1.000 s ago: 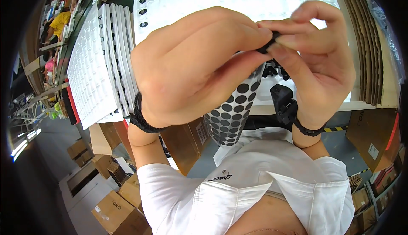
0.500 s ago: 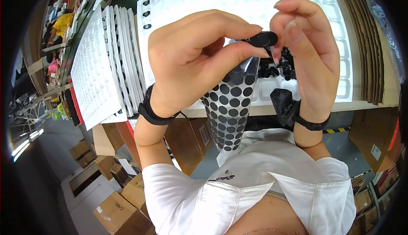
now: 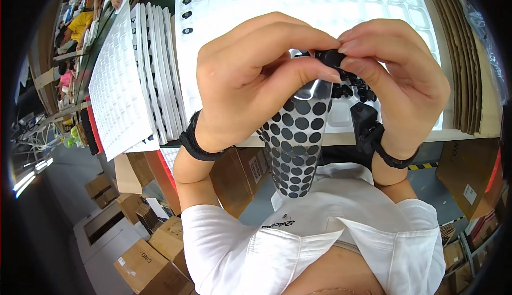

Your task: The person peels a sticker from a sheet and applies it to a black plastic component by hand, repeating this process for several components before placing them into a white tray.

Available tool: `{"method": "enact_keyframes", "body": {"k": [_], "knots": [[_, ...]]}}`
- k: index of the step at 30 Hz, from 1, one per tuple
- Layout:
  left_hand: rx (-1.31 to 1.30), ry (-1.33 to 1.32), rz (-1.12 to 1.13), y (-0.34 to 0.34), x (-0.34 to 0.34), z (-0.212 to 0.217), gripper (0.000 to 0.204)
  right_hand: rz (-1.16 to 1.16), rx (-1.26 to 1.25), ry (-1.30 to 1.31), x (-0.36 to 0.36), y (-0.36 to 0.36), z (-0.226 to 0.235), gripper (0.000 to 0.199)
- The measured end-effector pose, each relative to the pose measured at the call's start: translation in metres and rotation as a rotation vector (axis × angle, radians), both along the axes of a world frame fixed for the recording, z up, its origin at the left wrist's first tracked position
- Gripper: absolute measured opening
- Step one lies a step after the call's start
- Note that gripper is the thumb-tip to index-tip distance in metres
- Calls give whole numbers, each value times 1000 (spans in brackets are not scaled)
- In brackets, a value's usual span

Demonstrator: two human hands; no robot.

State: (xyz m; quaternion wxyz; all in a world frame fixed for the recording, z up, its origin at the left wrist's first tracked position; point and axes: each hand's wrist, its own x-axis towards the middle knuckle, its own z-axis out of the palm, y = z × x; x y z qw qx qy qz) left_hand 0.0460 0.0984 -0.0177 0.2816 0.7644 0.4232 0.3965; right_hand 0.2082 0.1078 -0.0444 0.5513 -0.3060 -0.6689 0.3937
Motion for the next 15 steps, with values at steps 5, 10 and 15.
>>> {"method": "enact_keyframes", "body": {"k": [5,10,15], "knots": [[7,10,-4,-2,0,3,19,-18,80,-43,0,-2,6,16],[144,55,-72,-2,-4,-1,18,62,-81,-22,1,-1,4,13],[70,-91,-86,-3,-6,-9,17,124,-250,102,1,-2,3,10]]}}
